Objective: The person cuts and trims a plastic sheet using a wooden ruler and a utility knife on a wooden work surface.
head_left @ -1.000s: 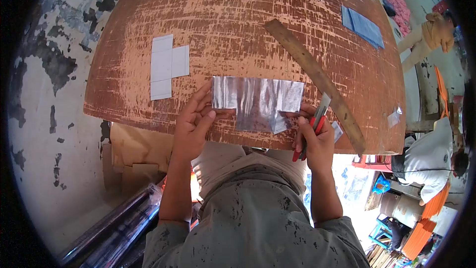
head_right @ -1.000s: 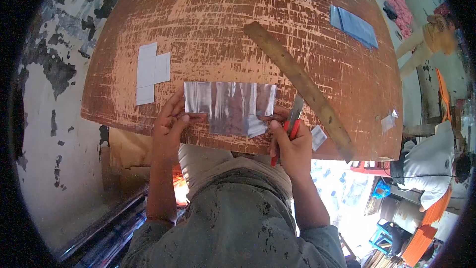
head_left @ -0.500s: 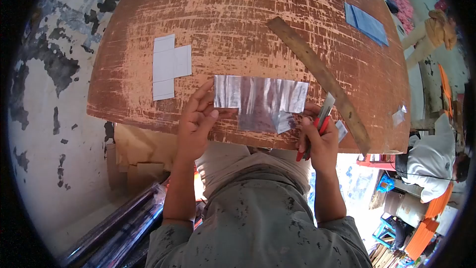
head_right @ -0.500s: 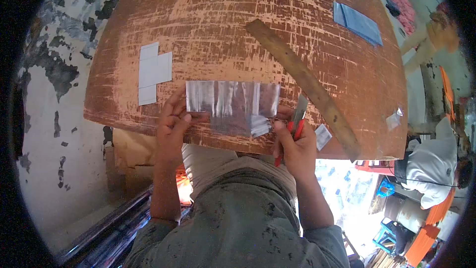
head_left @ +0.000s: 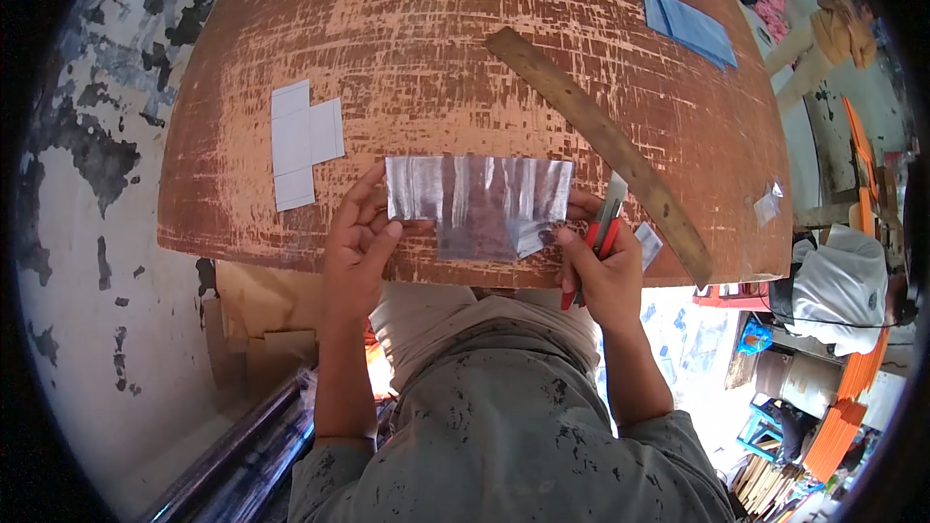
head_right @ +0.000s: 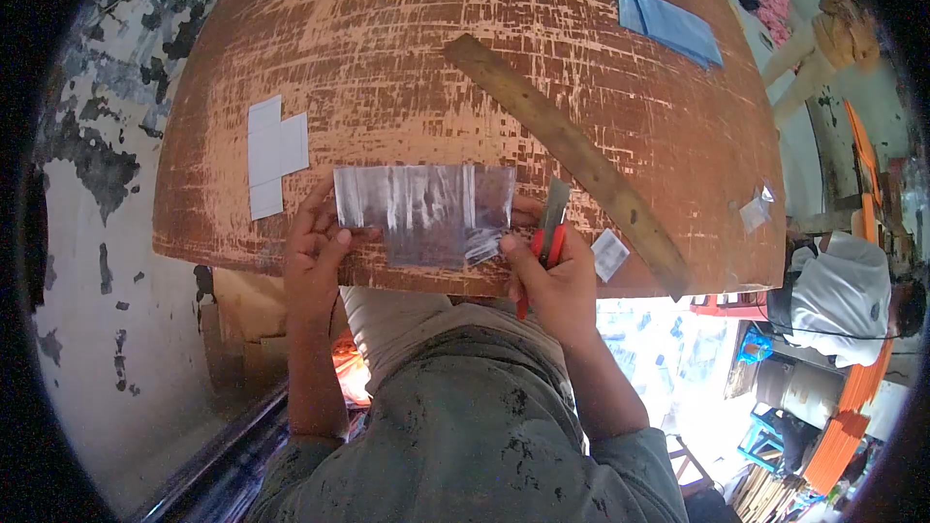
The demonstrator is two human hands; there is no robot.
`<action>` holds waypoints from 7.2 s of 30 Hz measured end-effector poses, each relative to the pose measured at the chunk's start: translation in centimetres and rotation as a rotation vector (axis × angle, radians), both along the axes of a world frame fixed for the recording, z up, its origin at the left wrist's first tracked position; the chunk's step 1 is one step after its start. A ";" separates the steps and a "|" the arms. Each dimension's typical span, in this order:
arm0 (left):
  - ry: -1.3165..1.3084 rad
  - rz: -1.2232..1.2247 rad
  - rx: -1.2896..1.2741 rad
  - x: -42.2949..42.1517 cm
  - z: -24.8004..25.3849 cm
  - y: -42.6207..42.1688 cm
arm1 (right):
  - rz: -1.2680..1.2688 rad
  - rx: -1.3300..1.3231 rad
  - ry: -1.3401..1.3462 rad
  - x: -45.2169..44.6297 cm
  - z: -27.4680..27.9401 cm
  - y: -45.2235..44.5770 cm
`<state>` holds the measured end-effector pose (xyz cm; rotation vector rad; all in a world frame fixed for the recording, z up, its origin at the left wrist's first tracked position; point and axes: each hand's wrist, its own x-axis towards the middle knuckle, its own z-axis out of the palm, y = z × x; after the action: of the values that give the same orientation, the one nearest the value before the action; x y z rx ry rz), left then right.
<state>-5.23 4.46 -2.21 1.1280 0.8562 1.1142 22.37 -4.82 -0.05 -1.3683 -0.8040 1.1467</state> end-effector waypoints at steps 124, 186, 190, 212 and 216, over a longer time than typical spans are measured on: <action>-0.090 -0.095 -0.375 -0.6 0.5 -5.9 | 0.233 0.085 0.280 -0.3 3.1 -3.3; -0.085 -0.037 -0.295 0.5 0.7 -4.6 | -0.191 0.070 -0.176 -0.1 2.7 -2.8; -0.066 -0.031 -0.284 0.4 0.5 -4.8 | -0.160 -0.027 -0.281 0.3 2.0 -2.9; -0.040 -0.043 -0.290 1.3 1.1 -4.7 | -0.258 0.017 -0.597 9.9 4.0 -9.6; -0.029 -0.095 -0.272 1.2 1.7 -4.9 | -0.210 0.010 -0.205 5.7 2.1 -6.2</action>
<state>-3.99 -0.44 -0.54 0.9149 0.8928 0.9034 28.07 -11.00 2.08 -1.5396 -0.7880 0.8484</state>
